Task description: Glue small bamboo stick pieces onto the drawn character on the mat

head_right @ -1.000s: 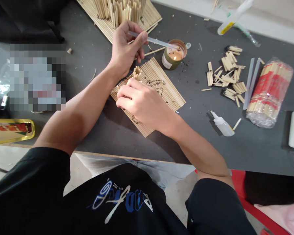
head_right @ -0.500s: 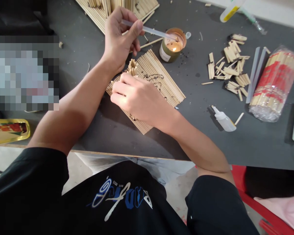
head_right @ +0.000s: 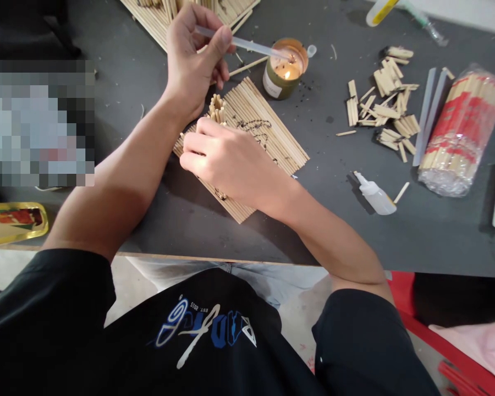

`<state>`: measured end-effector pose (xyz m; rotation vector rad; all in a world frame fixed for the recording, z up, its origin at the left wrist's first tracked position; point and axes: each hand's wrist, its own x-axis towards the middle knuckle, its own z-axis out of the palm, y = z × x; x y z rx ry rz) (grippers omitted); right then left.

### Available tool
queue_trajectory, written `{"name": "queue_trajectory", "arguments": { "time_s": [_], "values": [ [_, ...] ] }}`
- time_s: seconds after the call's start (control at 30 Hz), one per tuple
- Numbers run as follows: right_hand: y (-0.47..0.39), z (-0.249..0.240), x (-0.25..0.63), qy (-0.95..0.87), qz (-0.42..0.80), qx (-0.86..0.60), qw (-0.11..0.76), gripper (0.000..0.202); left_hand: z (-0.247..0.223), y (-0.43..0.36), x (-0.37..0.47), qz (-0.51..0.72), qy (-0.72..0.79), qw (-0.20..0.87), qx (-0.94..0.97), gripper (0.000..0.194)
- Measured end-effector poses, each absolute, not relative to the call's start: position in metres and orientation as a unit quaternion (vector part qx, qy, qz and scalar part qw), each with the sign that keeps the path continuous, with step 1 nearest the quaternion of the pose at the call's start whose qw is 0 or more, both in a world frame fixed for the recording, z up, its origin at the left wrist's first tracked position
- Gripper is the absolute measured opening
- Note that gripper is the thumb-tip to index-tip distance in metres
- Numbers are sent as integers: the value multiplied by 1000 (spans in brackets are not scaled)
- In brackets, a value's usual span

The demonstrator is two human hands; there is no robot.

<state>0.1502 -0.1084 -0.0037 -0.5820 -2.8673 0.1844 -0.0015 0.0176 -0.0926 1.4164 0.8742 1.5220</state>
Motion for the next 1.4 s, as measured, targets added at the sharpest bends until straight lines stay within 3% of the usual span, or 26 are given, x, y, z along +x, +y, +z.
{"name": "queue_trajectory", "arguments": {
  "time_s": [0.3, 0.5, 0.8, 1.07, 1.23, 1.4],
  "values": [
    [-107, -4, 153, -971, 100, -181, 123, 45, -103, 29, -2, 622, 330, 410, 579, 19],
    [-107, -2, 151, -969, 113, -197, 96, 41, -102, 27, -4, 613, 325, 425, 582, 24],
    [-106, -6, 151, -970, 105, -180, 127, 38, -109, 32, -2, 621, 323, 413, 583, 19],
    [-103, -2, 152, -979, 66, -172, 92, 35, -100, 24, -2, 607, 341, 463, 549, 26],
    [-103, -5, 151, -978, 62, -171, 102, 37, -100, 25, -3, 608, 339, 447, 561, 20],
    [-102, 2, 157, -976, 67, -168, 118, 34, -105, 31, -1, 624, 337, 435, 555, 32]
  ]
}}
